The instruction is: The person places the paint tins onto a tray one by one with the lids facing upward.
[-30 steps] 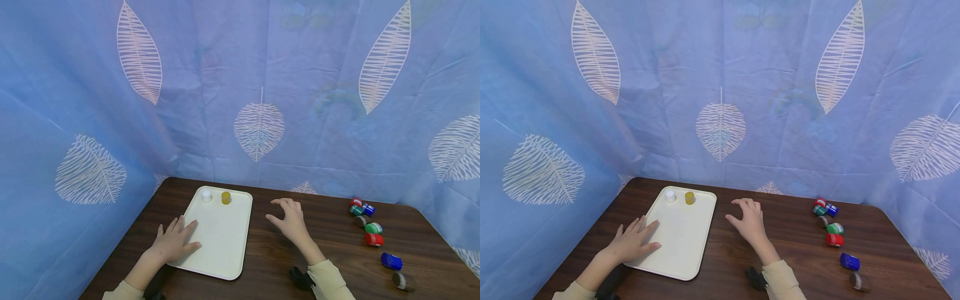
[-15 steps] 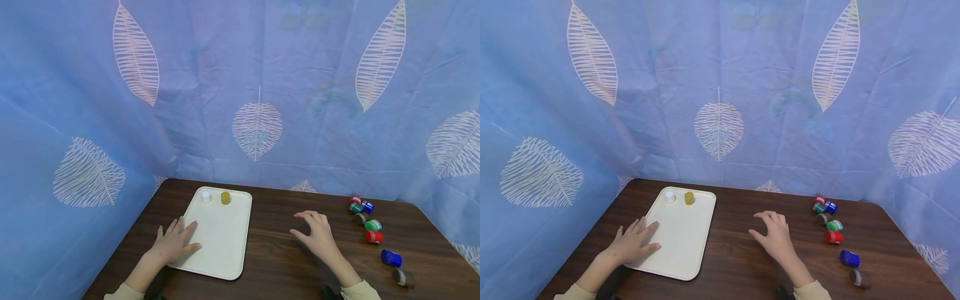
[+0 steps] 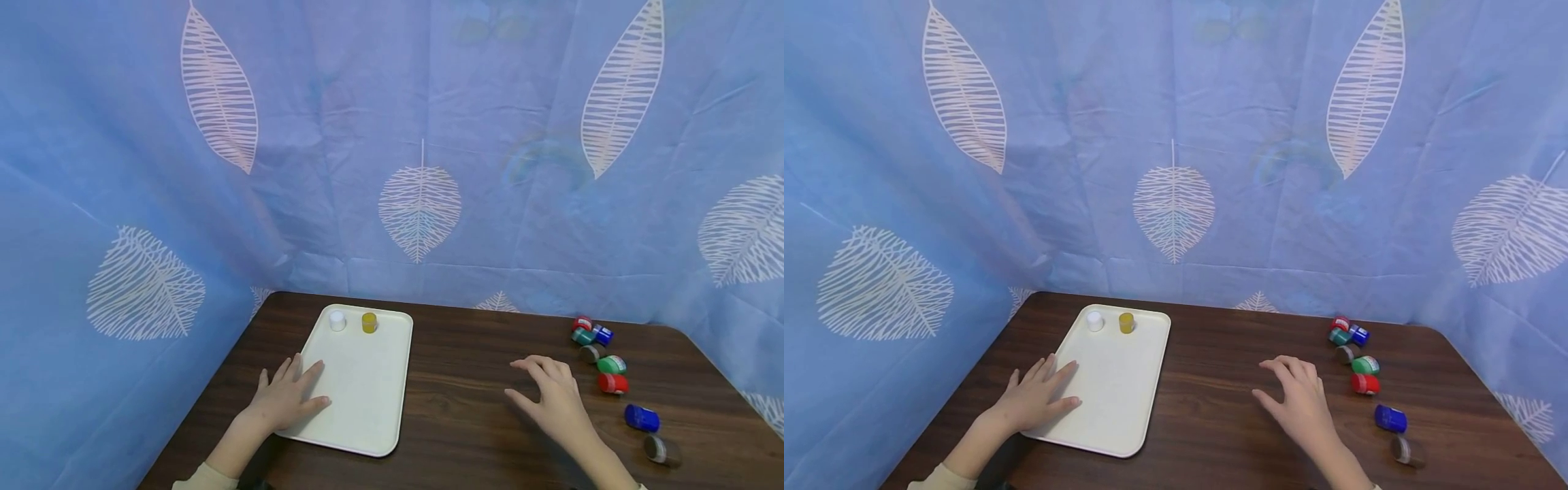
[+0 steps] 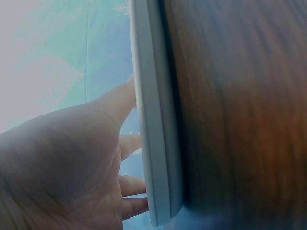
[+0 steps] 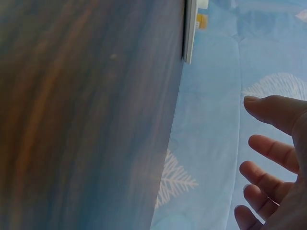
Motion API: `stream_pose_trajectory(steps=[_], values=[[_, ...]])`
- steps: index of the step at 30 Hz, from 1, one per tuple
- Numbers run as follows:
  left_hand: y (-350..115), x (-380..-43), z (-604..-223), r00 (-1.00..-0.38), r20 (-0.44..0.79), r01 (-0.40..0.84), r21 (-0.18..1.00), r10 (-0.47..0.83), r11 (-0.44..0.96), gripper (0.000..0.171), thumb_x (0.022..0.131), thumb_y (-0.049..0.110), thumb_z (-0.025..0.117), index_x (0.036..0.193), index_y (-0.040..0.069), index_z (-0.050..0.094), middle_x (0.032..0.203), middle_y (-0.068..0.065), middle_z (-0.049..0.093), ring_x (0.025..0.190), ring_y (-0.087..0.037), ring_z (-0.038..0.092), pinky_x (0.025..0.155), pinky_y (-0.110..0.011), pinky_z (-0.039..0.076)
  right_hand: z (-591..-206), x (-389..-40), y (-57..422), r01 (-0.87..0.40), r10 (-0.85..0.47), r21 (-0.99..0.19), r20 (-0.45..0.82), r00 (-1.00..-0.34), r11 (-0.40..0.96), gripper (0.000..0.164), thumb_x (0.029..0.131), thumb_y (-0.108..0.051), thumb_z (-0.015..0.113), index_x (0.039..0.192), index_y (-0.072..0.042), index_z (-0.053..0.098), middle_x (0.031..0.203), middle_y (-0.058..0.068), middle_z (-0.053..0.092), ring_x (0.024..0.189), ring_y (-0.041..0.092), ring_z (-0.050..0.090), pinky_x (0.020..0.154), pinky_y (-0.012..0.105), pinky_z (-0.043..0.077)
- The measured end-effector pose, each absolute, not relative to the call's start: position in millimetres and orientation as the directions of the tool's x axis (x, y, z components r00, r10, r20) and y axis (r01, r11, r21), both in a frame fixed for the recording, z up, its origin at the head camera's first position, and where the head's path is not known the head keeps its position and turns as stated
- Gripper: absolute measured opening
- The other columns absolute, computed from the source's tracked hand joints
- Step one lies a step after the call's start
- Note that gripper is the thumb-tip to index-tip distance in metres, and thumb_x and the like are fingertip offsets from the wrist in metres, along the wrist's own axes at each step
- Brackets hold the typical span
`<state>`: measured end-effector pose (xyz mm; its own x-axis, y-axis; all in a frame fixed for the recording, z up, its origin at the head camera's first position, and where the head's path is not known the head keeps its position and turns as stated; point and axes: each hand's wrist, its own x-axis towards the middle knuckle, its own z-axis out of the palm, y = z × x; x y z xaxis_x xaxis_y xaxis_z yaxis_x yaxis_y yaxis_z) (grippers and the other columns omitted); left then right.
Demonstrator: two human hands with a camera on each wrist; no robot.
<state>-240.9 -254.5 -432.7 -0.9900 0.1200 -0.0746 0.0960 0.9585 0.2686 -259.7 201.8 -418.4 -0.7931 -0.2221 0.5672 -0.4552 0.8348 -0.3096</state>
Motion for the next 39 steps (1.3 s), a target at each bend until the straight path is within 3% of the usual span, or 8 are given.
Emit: stream_pose_trajectory(steps=[13,19,27,34,39], values=[[-252.8,-240.0,-428.9,-0.990,-0.087,0.085,0.276,0.113,0.957,0.077,0.089,0.062,0.056,0.149,0.016,0.040,0.155,-0.032,0.025,0.143,-0.052,0.023,0.104,-0.081,0.011,-429.5,-239.3,238.1,-0.433,-0.221,-0.228,0.606,-0.764,0.872,0.046,0.063,-0.017,0.090,0.104,-0.012,0.069,0.105,0.010,0.064,0.096,0.033,0.050,0.076,0.051,0.038],[-255.5,-239.9,-432.9,-0.990,-0.097,0.075,0.274,0.105,0.959,0.078,0.088,0.063,0.056,0.149,0.017,0.040,0.156,-0.031,0.025,0.143,-0.052,0.023,0.104,-0.081,0.010,-431.9,-236.3,248.0,-0.429,-0.222,-0.201,0.625,-0.748,0.881,0.048,0.060,-0.015,0.090,0.103,-0.010,0.070,0.104,0.012,0.064,0.095,0.036,0.052,0.076,0.056,0.039],[-254.8,-237.9,-433.6,-0.989,-0.090,0.087,0.271,0.115,0.959,0.077,0.088,0.062,0.057,0.149,0.017,0.040,0.155,-0.032,0.026,0.142,-0.052,0.025,0.103,-0.082,0.012,-431.2,-230.3,260.4,-0.370,-0.195,-0.193,0.588,-0.785,0.909,0.047,0.062,-0.017,0.089,0.104,-0.012,0.069,0.106,0.014,0.063,0.097,0.037,0.051,0.075,0.056,0.039],[-253.8,-238.4,-433.1,-0.990,-0.079,0.093,0.273,0.119,0.958,0.076,0.089,0.062,0.056,0.148,0.017,0.041,0.155,-0.032,0.026,0.142,-0.053,0.025,0.103,-0.082,0.012,-430.9,-239.0,296.4,-0.408,-0.233,-0.185,0.585,-0.777,0.894,0.046,0.062,-0.016,0.089,0.103,-0.010,0.069,0.098,0.010,0.067,0.088,0.036,0.056,0.074,0.054,0.040],[-254.2,-240.6,-434.0,-0.990,-0.071,0.097,0.264,0.119,0.960,0.076,0.088,0.063,0.056,0.148,0.017,0.041,0.155,-0.032,0.027,0.142,-0.053,0.025,0.103,-0.082,0.012,-429.4,-241.4,327.9,-0.372,-0.224,-0.214,0.505,-0.834,0.903,0.040,0.067,-0.023,0.088,0.100,-0.009,0.070,0.097,0.012,0.068,0.087,0.040,0.058,0.077,0.053,0.038]])
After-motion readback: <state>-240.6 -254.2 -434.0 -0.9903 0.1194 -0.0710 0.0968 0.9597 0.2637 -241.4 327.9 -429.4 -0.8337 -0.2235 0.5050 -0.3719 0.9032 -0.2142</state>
